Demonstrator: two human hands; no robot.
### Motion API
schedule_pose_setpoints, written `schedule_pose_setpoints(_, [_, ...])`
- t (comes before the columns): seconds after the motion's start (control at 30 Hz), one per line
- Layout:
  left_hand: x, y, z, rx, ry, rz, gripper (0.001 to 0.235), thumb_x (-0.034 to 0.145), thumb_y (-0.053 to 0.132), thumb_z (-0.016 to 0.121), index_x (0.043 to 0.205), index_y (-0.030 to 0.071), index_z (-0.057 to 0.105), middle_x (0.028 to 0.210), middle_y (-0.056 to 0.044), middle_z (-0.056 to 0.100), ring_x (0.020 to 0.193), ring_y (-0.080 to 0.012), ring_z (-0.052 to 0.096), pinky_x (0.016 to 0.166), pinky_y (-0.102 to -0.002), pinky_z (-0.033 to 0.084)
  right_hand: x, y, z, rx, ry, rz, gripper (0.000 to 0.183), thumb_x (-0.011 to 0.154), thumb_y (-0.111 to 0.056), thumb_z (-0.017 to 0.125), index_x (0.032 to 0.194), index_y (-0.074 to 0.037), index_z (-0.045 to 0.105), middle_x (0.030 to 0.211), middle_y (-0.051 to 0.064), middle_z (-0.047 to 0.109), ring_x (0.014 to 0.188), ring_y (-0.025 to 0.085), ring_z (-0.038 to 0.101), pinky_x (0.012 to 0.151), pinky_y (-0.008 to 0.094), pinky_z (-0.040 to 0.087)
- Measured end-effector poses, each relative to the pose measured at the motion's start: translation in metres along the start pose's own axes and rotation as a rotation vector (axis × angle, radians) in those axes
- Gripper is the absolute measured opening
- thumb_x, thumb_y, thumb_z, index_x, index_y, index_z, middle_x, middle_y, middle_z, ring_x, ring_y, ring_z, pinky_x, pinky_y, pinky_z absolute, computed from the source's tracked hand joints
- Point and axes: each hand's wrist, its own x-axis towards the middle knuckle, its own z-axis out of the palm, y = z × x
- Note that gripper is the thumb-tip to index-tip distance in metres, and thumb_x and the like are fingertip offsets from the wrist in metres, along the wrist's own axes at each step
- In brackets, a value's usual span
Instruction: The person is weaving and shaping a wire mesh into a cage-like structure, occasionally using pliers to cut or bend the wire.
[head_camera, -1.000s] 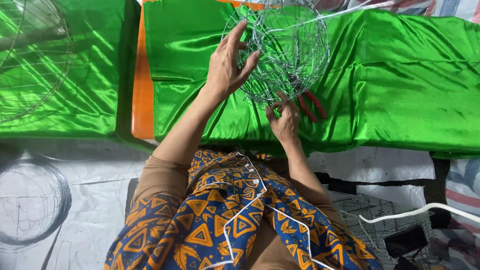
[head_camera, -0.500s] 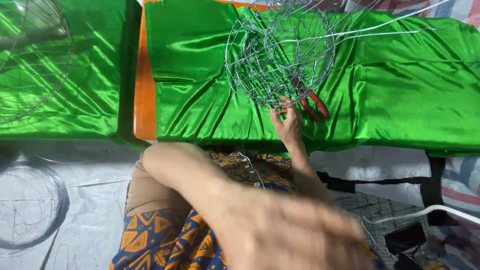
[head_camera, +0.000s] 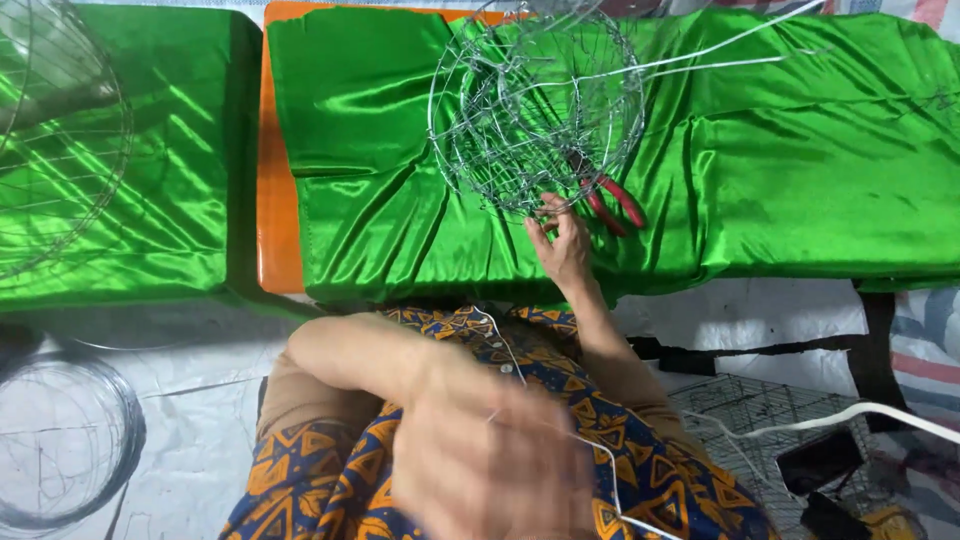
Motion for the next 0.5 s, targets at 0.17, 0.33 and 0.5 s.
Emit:
schedule_pose_setpoints(0.17, [-0.131, -0.044, 0.004, 0.415, -0.188, -0.855, 0.033, 0.088, 0.015, 0.073, 0.119, 0.007, 0.062, 0.12, -0.018, 0.063, 0.102, -0.0359, 0.059, 0.085, -0.048, 0.049, 0.004, -0.006, 0.003, -0.144, 0.03, -0.008, 0.04, 0.088, -0.012, 0.07, 0.128, -0.01, 0.063, 0.091, 0.008, 0.076, 0.073, 0.026, 0.073, 0.068, 0.038, 0.058])
schedule_pose_setpoints(0.33, [-0.192, -0.059, 0.001, 0.683, -0.032, -1.048, 0.076, 0.098, 0.028, 0.078, 0.159, 0.005, 0.038, 0.146, -0.028, 0.046, 0.137, -0.0517, 0.045, 0.113, -0.062, 0.039, 0.009, -0.028, 0.02, -0.334, 0.096, -0.235, 0.049, 0.083, -0.03, 0.082, 0.124, -0.01, 0.065, 0.076, 0.002, 0.075, 0.058, 0.018, 0.068, 0.063, 0.037, 0.054])
schedule_pose_setpoints(0.5, [-0.224, -0.062, 0.011, 0.734, -0.081, -1.306, 0.117, 0.086, 0.054, 0.092, 0.169, 0.015, 0.02, 0.169, -0.025, 0.016, 0.15, -0.058, 0.025, 0.11, -0.084, 0.024, 0.005, -0.053, 0.041, -0.229, -0.02, -0.279, 0.044, 0.076, -0.019, 0.081, 0.115, -0.008, 0.063, 0.079, 0.009, 0.074, 0.064, 0.025, 0.072, 0.064, 0.044, 0.055])
